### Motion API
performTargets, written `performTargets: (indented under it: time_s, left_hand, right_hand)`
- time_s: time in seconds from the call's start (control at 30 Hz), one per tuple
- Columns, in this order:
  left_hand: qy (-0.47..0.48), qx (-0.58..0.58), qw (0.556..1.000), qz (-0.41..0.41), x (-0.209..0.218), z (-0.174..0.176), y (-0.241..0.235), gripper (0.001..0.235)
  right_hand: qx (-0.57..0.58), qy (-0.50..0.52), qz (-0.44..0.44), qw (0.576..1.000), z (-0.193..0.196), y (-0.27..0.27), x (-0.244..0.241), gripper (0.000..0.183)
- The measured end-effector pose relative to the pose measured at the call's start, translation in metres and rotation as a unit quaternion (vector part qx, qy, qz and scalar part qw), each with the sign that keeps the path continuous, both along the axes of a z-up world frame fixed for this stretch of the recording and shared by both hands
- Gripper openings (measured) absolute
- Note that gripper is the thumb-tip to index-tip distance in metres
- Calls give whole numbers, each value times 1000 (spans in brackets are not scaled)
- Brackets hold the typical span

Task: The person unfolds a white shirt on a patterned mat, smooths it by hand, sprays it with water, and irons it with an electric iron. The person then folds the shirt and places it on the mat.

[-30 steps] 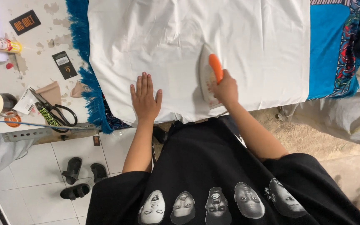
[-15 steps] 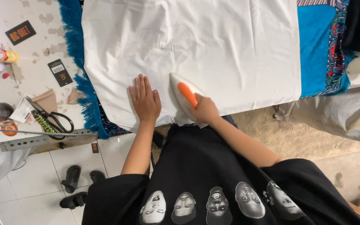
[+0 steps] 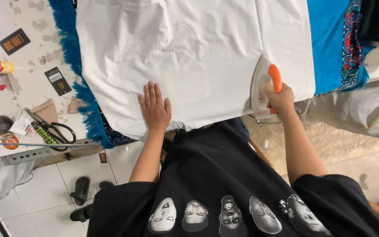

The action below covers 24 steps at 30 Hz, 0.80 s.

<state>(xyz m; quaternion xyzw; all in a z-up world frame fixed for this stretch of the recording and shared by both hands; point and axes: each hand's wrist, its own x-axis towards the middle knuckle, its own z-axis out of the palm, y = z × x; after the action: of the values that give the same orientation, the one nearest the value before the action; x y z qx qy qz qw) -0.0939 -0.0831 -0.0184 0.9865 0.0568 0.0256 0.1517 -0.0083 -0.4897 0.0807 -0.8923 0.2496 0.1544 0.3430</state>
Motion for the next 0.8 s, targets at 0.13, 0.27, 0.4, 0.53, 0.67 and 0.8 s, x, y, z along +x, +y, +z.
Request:
performTargets:
  time_s: [0.13,0.27,0.4,0.53,0.67,0.8]
  left_hand:
    - [-5,-36,995,-94,-1,-2,-3,61]
    - [4,-29,995,-97,1,-7,-3,62]
    - [-34,-26,996,-84,14,-8,-2,61]
    - [-24,-28,997,-65,46,11,5,67]
    - [5,-41,998,-47,79,8,17,65]
    - [80,-35,995,41,84,6,27,64]
  right_hand:
    - [51,38,18,998,5,-6,-2,45]
    - [51,89,122,987,-9,54,-9,54]
    - [10,118,206,971,-1,139,-4,59]
    - [-79,60,267,958,-6,195,24,50]
    - [-77,46,267,960,6,202,42,47]
    - [-72,45,187,979,7,156,62,45]
